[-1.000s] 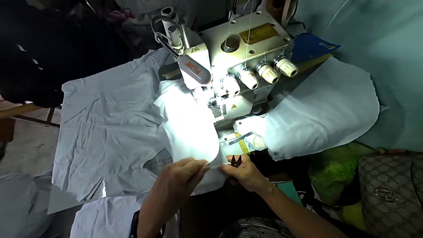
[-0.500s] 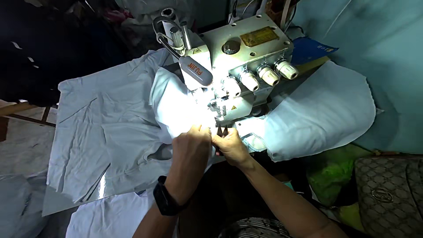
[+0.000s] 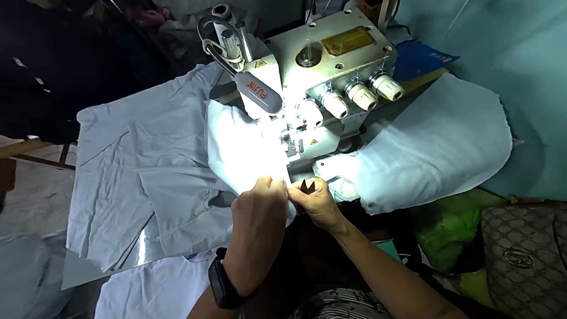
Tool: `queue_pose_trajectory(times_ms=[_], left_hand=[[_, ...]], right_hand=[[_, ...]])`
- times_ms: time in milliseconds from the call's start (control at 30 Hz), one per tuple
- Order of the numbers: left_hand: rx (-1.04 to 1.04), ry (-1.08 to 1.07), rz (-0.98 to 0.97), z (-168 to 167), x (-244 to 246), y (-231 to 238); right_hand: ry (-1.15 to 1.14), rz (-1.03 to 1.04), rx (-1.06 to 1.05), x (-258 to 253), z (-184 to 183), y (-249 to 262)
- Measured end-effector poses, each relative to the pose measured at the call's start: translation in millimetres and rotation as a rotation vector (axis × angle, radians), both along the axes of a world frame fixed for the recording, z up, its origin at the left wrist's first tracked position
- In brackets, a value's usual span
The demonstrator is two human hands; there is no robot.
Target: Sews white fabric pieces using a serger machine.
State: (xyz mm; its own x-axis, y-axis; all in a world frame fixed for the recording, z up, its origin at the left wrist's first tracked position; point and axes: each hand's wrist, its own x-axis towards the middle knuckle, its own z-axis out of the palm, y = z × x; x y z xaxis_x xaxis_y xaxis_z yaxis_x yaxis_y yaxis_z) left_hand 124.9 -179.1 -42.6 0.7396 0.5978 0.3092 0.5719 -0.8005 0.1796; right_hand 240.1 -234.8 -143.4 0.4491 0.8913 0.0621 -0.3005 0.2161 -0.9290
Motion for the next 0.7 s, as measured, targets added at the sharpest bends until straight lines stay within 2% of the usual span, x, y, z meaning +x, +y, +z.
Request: queue_pose_trajectory(times_ms=[133, 267, 367, 500, 600, 700], left_hand=[[-0.026, -0.005, 0.044, -9.3, 10.1, -3.3], [-0.043, -0.025, 0.123, -3.4, -3.6, -27.0], [-0.068, -0.136, 0.107, -17.9, -19.9, -32.5], [-0.018, -0.373, 0.064, -37.8, -29.7, -33.8], [-0.004, -0.444, 0.092, -35.1, -25.5, -20.9], [-0.07, -0.454, 0.089, -41.5, -17.3, 26.0]], right_hand=[[0.033, -0.077, -0.05, 4.1, 0.7, 2.3], [-0.112, -0.043, -0.075, 6.5, 8.2, -5.8], [-0.171, 0.039, -0.119, 9.4, 11.4, -20.3], [-0.055, 0.165, -0.15, 9.0, 23.8, -37.8], [0.038, 0.248, -0.134, 7.6, 31.0, -44.8], [0.112, 0.264, -0.12, 6.2, 34.2, -46.2]])
